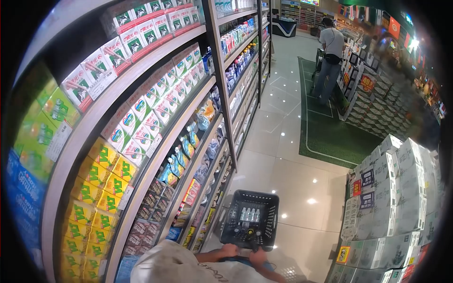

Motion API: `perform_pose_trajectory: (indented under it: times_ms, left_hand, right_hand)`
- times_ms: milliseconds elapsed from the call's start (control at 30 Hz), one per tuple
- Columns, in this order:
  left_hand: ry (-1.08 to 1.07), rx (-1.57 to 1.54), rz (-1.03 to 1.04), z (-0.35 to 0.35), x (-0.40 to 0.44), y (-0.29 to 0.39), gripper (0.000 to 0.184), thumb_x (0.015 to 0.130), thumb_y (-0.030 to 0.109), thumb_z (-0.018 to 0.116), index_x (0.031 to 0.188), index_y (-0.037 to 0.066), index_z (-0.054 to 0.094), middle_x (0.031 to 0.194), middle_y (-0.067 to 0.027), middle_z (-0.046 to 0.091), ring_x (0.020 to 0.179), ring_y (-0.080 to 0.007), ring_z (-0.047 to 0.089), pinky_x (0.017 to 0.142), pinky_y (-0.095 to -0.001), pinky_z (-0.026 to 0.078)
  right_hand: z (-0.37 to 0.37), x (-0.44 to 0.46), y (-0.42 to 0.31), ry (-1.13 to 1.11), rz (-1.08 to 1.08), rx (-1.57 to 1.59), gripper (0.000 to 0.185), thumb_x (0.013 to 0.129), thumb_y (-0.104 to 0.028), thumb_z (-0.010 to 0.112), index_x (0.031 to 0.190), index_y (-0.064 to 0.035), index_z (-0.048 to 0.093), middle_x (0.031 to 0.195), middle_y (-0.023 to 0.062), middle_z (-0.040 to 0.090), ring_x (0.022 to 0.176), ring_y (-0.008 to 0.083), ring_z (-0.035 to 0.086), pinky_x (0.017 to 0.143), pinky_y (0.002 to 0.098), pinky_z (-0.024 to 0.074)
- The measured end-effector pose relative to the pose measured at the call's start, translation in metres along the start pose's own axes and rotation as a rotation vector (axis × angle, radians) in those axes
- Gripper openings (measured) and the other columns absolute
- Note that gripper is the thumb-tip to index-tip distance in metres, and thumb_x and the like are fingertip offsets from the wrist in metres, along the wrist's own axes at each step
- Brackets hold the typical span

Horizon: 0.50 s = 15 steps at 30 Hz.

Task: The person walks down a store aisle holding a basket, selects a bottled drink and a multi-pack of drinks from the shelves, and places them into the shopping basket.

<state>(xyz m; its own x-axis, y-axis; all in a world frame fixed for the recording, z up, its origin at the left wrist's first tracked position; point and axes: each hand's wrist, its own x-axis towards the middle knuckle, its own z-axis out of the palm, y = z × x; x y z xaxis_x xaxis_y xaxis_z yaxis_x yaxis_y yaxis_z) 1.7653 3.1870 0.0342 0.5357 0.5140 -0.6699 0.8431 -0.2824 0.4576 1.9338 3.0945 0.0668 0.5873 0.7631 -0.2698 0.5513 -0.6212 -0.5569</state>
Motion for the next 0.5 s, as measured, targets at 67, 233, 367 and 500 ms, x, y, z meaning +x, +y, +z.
perform_pose_trajectory:
  times_ms: [67,233,367,500]
  left_hand:
    - [-0.013,-0.035,0.073,0.010,-0.001,0.010,0.039,0.081,0.041,0.052,0.094,0.008,0.069,0.093,-0.0199,0.066,0.087,-0.0393,0.063,0.080,-0.0481,0.049]
    - [0.020,-0.021,0.097,0.003,-0.010,0.042,0.041,0.091,0.041,0.040,0.096,0.011,0.068,0.092,-0.0206,0.066,0.084,-0.0396,0.063,0.079,-0.0506,0.048]
    - [0.054,0.052,0.116,-0.017,-0.028,0.076,0.047,0.091,0.046,0.040,0.097,0.007,0.065,0.086,-0.0213,0.066,0.080,-0.0382,0.064,0.075,-0.0488,0.050]
    - [-0.063,-0.017,0.084,-0.029,-0.044,0.102,0.051,0.086,0.052,0.047,0.104,0.007,0.063,0.090,-0.0198,0.066,0.086,-0.0352,0.064,0.077,-0.0471,0.050]
  right_hand:
    - [-0.006,0.011,0.003,-0.055,-0.019,-0.021,0.021,0.063,-0.015,0.061,0.079,-0.0014,0.062,0.074,0.0220,0.063,0.074,0.0411,0.062,0.069,0.0490,0.0493]
    - [-0.036,0.038,-0.002,-0.220,-0.075,-0.093,0.026,0.066,-0.021,0.063,0.084,-0.0023,0.065,0.081,0.0210,0.065,0.081,0.0384,0.063,0.075,0.0468,0.0498]
    - [-0.026,0.070,0.021,-0.463,-0.117,-0.161,0.040,0.068,-0.036,0.065,0.090,-0.0034,0.068,0.090,0.0196,0.067,0.088,0.0359,0.065,0.078,0.0434,0.0505]
    - [-0.002,0.087,0.046,-0.644,-0.222,-0.084,0.043,0.066,-0.034,0.065,0.094,-0.0009,0.067,0.096,0.0222,0.066,0.093,0.0359,0.064,0.082,0.0432,0.0513]
